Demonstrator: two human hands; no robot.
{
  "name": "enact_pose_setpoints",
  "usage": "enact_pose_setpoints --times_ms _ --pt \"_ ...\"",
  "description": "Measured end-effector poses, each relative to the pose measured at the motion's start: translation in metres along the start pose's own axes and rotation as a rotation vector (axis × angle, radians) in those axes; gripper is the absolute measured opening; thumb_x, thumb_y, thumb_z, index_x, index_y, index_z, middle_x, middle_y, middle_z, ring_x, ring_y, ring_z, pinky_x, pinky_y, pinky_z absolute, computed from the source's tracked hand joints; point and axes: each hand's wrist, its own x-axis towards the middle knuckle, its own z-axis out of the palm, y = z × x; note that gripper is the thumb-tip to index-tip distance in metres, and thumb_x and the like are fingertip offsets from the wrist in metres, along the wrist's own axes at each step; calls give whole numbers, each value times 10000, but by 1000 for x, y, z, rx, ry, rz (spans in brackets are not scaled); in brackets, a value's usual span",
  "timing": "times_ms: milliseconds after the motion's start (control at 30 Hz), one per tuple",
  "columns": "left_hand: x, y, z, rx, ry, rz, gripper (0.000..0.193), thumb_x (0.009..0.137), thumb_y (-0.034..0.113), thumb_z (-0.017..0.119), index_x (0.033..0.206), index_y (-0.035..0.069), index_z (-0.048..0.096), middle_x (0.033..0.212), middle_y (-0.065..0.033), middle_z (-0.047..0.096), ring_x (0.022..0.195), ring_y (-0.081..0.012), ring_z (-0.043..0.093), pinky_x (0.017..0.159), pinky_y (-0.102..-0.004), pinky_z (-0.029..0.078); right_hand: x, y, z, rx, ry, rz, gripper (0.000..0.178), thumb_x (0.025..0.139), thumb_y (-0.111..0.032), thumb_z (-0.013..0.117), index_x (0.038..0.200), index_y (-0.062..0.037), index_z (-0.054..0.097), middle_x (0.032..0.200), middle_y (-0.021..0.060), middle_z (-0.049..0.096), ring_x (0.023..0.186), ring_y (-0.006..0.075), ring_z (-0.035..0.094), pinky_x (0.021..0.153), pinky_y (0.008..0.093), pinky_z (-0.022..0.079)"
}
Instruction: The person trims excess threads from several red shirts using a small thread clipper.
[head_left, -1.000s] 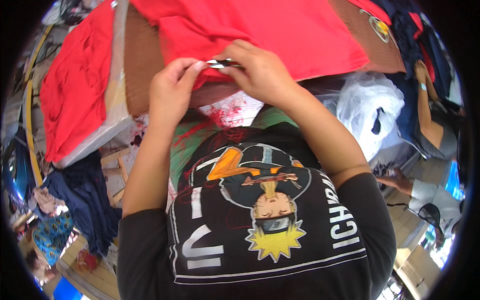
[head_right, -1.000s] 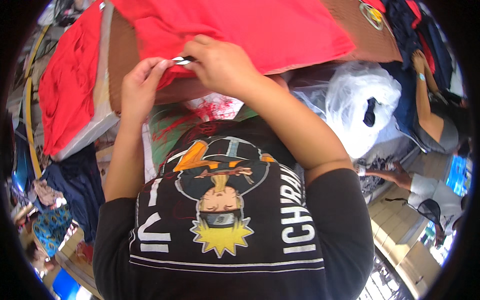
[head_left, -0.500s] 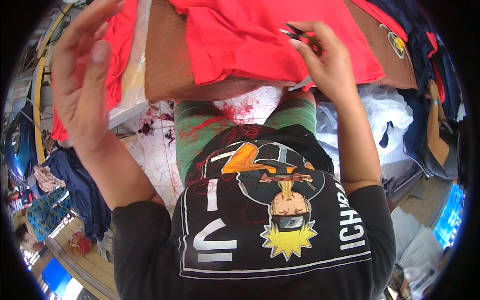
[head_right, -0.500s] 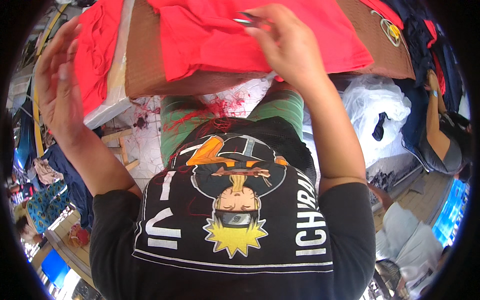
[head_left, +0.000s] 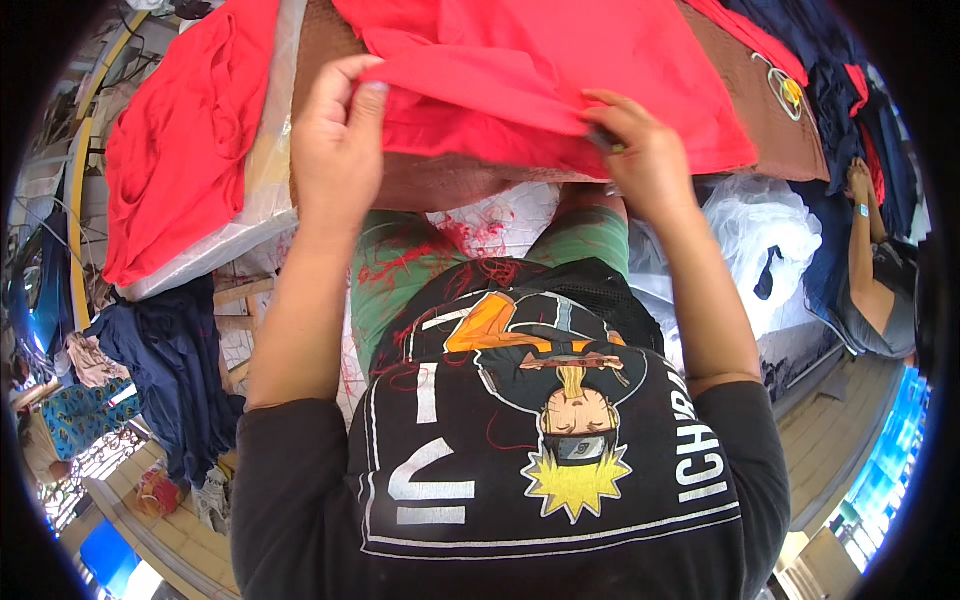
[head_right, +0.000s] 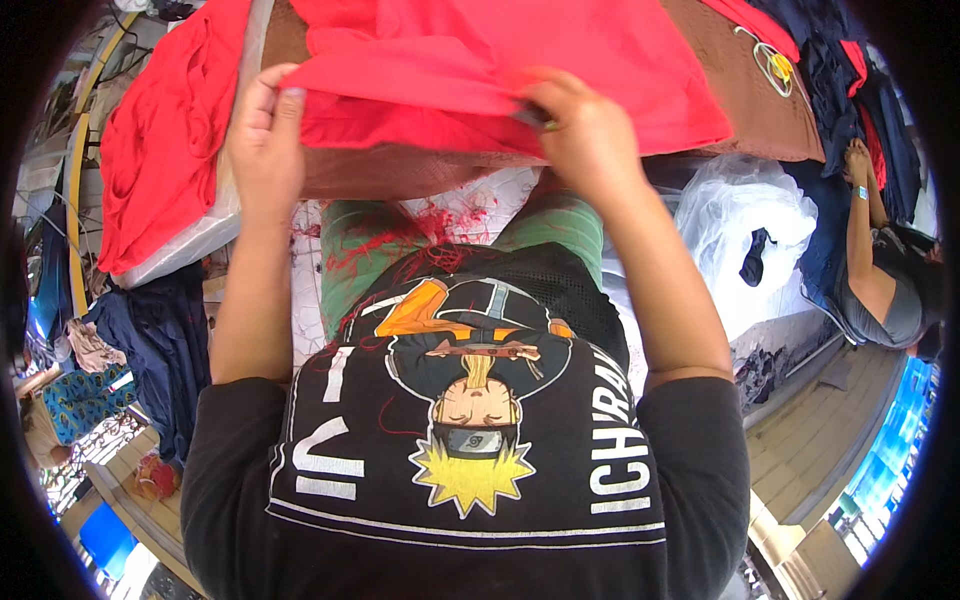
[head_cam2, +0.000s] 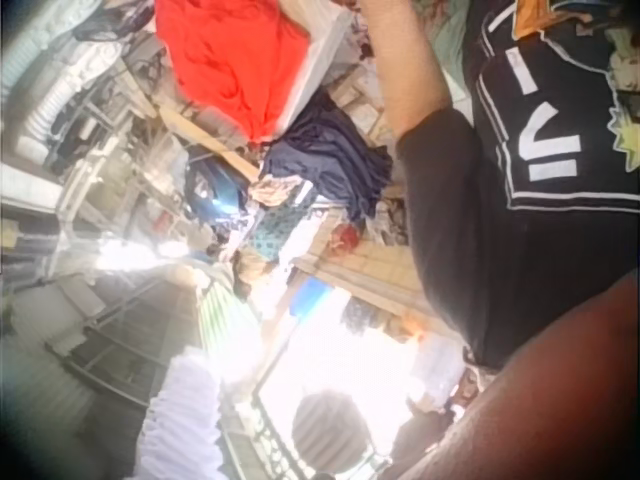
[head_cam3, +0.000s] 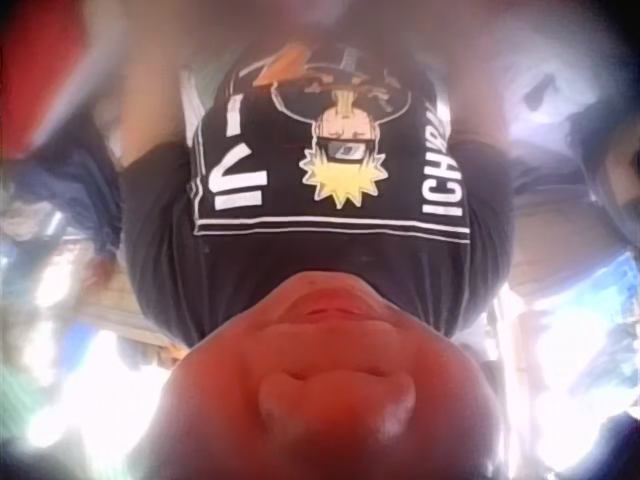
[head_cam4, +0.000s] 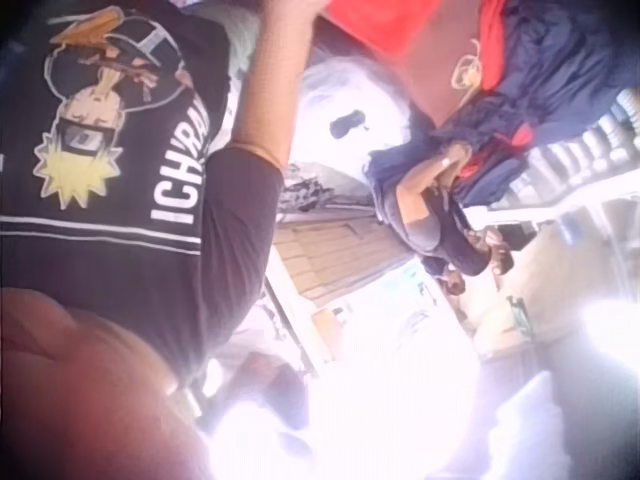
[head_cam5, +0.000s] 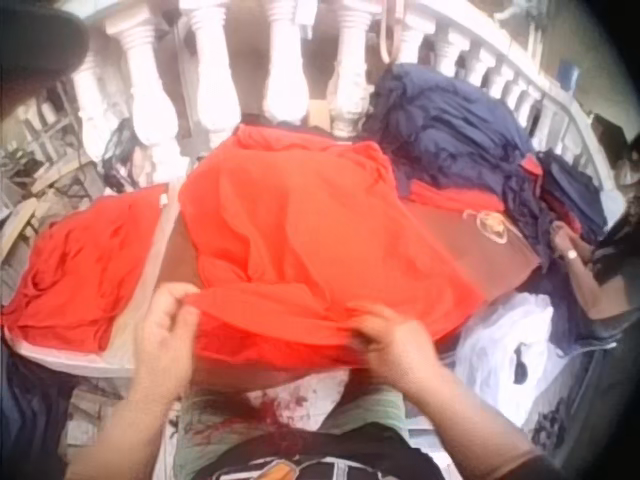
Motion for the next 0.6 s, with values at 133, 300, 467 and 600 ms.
enact_pose_setpoints --times_ms 133,300,467,600 --pt "12 20 -25 -68 -143 -65 183 976 157 541 1072 8 586 986 17 598 929 -58 522 852 -216 422 17 6 -69 584 -78 263 126 865 -93 672 973 -28 668 883 -23 660 804 63 593 754 230 474" --pt "5 32 -9 260 -363 -3 323 840 207 698 1104 58 586 1050 -45 641 998 -133 588 861 -271 459 38 12 -83 795 -1 296 176 900 -209 671 934 -37 679 849 -35 646 778 29 561 742 195 454" --pt "9 2 -19 322 -204 42 303 829 140 680 1113 50 628 1053 -86 668 966 -171 635 865 -290 476 44 10 -71 689 29 353 206 895 -251 681 867 -48 701 791 -55 642 710 15 542 661 195 446" --pt "4 7 -22 -198 -235 -227 279 902 109 578 1168 39 620 1037 -106 679 957 -170 639 844 -289 486 43 4 -71 658 16 386 216 881 -256 697 849 -42 698 772 -57 630 696 17 532 648 192 438"
